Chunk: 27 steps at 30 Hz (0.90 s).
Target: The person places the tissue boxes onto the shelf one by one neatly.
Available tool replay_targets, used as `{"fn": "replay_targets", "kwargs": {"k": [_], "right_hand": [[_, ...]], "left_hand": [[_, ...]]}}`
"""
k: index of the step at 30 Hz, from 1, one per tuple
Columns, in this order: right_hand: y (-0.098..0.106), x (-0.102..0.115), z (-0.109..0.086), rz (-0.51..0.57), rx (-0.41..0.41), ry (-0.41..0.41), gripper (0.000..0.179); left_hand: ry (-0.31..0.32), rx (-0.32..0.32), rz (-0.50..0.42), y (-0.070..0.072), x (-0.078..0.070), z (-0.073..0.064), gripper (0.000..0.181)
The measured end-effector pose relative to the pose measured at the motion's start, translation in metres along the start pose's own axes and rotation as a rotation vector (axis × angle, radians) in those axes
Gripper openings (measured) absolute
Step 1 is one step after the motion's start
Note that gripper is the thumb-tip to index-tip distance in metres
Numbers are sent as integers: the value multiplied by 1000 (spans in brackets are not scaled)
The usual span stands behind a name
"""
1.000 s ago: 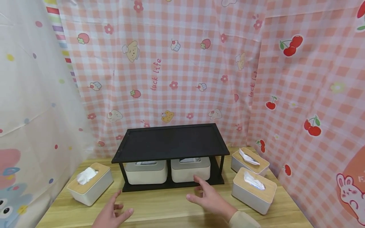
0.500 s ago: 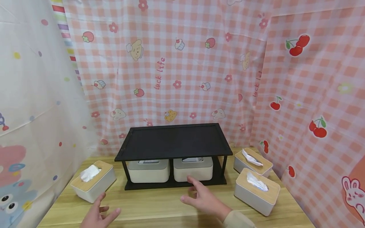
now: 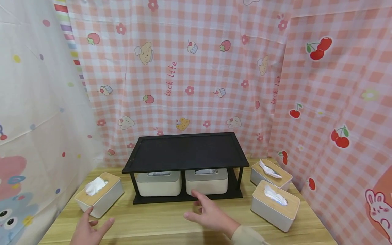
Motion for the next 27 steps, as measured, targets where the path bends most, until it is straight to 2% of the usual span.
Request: {"fn": "replay_targets", "kwargs": {"k": [6, 9, 14, 18, 22, 27], "right_hand": [[-12, 4, 7, 33, 32, -4, 87], [-17, 6, 11, 33, 47, -14, 85], [-25, 9, 15, 24, 71, -17, 83], [-29, 10, 17, 17, 82, -15, 83], [-30, 12, 18, 10, 76, -7, 83], [-30, 13, 18, 7, 73, -6, 84]], "left_hand": [[-9, -161, -20, 10, 10, 6, 116], [9, -212, -16, 15, 15, 13, 120], [71, -195, 0, 23, 27, 30, 135], [108, -176, -31, 31, 36, 43, 144], [108, -180, -88, 37, 39, 53, 147], [98, -189, -125, 40, 36, 61, 147]]}}
Point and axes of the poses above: each hand's wrist, its own z-axis towards the middle knuckle, its own y-axis out of the back of the hand, x = y × z, the point moved 2 cm from there along z, towards the middle knuckle, and after that the axes turned 3 degrees about y, right-handed, at the moved point
